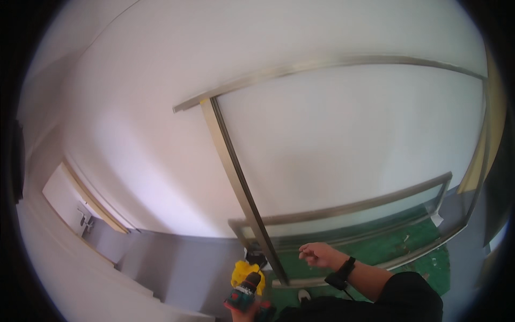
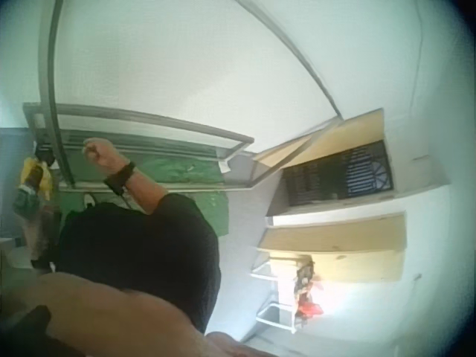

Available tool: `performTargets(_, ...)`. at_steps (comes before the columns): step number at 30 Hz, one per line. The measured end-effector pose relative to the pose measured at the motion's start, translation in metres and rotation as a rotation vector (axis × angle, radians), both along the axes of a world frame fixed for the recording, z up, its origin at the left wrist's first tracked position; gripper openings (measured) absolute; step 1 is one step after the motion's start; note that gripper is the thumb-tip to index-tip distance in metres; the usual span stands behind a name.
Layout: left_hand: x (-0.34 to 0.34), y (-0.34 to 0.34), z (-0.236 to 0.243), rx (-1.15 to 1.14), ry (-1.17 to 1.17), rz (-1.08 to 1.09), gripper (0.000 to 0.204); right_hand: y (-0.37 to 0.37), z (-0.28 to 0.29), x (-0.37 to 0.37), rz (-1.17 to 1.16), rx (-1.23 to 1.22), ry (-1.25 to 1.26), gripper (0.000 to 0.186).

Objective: The person uses a power drill to make holes in a metal frame, then walks to a table to retrieve and install a new drill bit before continuing to drill into the frame.

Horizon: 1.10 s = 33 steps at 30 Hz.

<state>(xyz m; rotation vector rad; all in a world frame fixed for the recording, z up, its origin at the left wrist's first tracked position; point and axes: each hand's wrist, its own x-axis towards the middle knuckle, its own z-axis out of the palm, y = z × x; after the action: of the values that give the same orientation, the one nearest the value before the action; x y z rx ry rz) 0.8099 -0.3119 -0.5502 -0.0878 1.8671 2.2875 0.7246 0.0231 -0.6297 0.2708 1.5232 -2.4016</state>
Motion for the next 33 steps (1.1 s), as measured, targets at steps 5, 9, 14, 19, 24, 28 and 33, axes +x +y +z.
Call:
performTargets(5,-0.123,-0.041,0.037,-0.174,0.142,-0.049,0.033,-0.037,0.042,-0.182,-0.123,-0.396,-0.223,0.011)
performTargets(9,-0.227,-0.088,0.016,-0.327,0.21,-0.091,0.031,-0.073,0.115,-0.284,-0.006,-0.354,-0.007,0.01)
performTargets(14,-0.355,-0.103,0.006,-0.289,0.288,-0.172,0.025,-0.124,0.163,-0.332,-0.065,0.296,0.518,0.017)
performTargets(19,-0.476,-0.117,0.005,-0.198,0.436,-0.585,0.025,-0.221,0.173,-0.312,-0.043,0.846,0.442,0.045)
performTargets(24,-0.534,-0.094,0.067,-0.083,0.801,-0.888,0.074,-0.293,0.153,-0.329,-0.454,1.055,0.516,0.058)
performTargets(28,-0.555,-0.096,0.082,-0.518,0.883,-1.104,0.114,-0.326,0.155,-0.337,-0.818,0.749,0.467,0.045)
performTargets(33,-0.574,-0.094,0.12,-0.353,1.078,-1.562,0.102,-0.351,0.107,-0.303,-1.073,0.593,0.396,0.052)
